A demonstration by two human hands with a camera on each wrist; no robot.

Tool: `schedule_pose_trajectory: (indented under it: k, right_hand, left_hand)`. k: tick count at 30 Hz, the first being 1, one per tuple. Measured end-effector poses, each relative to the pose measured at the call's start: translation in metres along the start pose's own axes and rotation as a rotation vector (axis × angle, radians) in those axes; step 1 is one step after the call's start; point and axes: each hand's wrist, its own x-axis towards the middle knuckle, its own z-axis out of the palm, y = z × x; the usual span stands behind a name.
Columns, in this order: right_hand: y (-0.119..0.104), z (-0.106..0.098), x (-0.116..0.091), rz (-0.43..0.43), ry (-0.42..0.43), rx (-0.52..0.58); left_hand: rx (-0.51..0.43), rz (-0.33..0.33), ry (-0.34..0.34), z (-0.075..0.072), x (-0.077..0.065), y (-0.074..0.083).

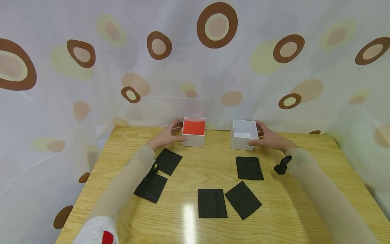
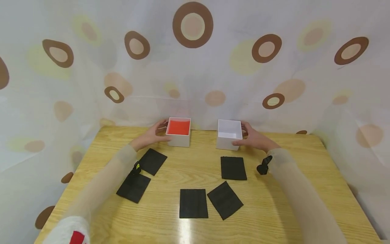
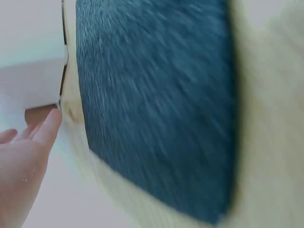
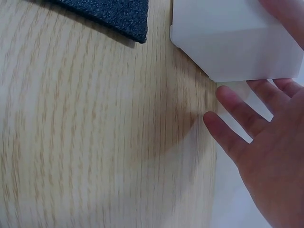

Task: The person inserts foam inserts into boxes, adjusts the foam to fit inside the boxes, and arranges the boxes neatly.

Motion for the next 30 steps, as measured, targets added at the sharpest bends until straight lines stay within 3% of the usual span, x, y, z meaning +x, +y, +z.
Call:
schedule_pose_trajectory:
  k: [7, 12, 18, 24, 30]
  right_hand:
    - [0.006, -0.004, -0.002, 0.009, -0.002, -0.026]
    - [0.007, -0.007, -0.005, 0.014, -0.002, -0.033]
    - [0.008, -0.007, -0.005, 0.022, -0.009, -0.019]
    - [0.006, -0.004, -0.001, 0.011, -0.014, 0.005]
    - [0.003, -0.001, 0.002, 0.005, -0.006, 0.007]
  left_hand:
    - [0.047, 0.068, 0.026, -0.013, -0.033, -0.002]
    - [0.045, 0.112, -0.003, -0.015, -0.061, 0.002]
    - [0.117, 0.147, -0.037, -0.016, -0.095, 0.002]
    - [0.190, 0.132, -0.063, -0.022, -0.132, -0.007]
    - [0.241, 0.088, -0.059, -0.023, -0.160, -0.022]
